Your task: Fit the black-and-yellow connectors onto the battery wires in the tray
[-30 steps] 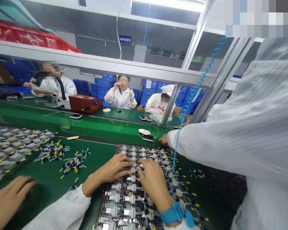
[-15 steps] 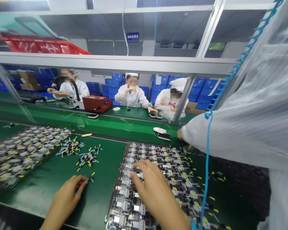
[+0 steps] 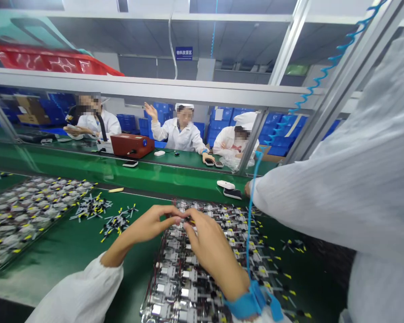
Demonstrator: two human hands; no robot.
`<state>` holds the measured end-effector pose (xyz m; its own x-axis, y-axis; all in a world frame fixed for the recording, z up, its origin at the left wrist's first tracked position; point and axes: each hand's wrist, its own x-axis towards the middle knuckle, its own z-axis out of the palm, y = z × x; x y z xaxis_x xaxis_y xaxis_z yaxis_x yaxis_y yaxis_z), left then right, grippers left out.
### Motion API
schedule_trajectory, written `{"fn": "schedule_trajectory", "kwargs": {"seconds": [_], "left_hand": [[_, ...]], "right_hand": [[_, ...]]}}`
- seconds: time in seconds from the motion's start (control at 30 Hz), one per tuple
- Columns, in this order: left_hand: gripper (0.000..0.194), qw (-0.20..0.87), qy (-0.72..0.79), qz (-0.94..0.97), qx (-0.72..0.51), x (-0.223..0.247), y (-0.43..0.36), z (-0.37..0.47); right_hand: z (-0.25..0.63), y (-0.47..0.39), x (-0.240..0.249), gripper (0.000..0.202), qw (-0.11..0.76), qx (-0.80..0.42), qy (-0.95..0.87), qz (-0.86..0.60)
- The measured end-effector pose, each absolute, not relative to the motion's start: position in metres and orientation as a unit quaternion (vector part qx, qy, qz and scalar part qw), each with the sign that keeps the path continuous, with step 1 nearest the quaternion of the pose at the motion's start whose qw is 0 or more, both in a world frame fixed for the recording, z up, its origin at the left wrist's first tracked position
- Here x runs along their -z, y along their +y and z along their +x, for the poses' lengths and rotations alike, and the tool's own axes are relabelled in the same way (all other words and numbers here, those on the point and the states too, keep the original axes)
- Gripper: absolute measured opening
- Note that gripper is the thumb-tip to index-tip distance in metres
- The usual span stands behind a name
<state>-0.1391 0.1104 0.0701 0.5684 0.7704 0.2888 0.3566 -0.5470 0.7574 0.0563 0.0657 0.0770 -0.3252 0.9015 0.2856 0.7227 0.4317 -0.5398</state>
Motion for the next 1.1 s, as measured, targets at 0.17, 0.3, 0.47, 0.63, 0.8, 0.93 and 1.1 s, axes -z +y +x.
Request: {"fn": "schedule_trajectory", "kwargs": {"seconds": [0.17,0.3,0.47,0.63,0.8,0.93,1.1], "left_hand": [[0.023,0.29,0.324,0.836,-0.335,-0.049,0.161,-0.117],[0.031,0.179,0.312,0.891,-0.275,-0.013,0.175,-0.108],[0.04,0.117,0.27,0.934,-0.202,0.007,0.169,-0.107],[0.037,0.081,0.26,0.943,-0.192,0.004,0.162,-0.107],[0.019,0.122,0.254,0.935,-0.214,0.0,0.156,-0.11],[0.022,0.141,0.259,0.936,-0.19,-0.001,0.153,-0.111],[0.025,0.137,0.252,0.942,-0.177,0.0,0.151,-0.108]], "right_hand": [[0.068,0.095,-0.086,0.022,0.233,-0.087,-0.762,-0.599],[0.079,0.101,-0.081,0.026,0.199,-0.057,-0.736,-0.645],[0.085,0.102,-0.068,0.018,0.156,-0.068,-0.729,-0.663],[0.089,0.105,-0.055,0.011,0.132,-0.097,-0.728,-0.666],[0.097,0.105,-0.043,0.016,0.134,-0.132,-0.742,-0.644],[0.106,0.103,-0.036,0.021,0.152,-0.145,-0.749,-0.628],[0.114,0.091,-0.036,0.031,0.178,-0.153,-0.762,-0.604]]}}
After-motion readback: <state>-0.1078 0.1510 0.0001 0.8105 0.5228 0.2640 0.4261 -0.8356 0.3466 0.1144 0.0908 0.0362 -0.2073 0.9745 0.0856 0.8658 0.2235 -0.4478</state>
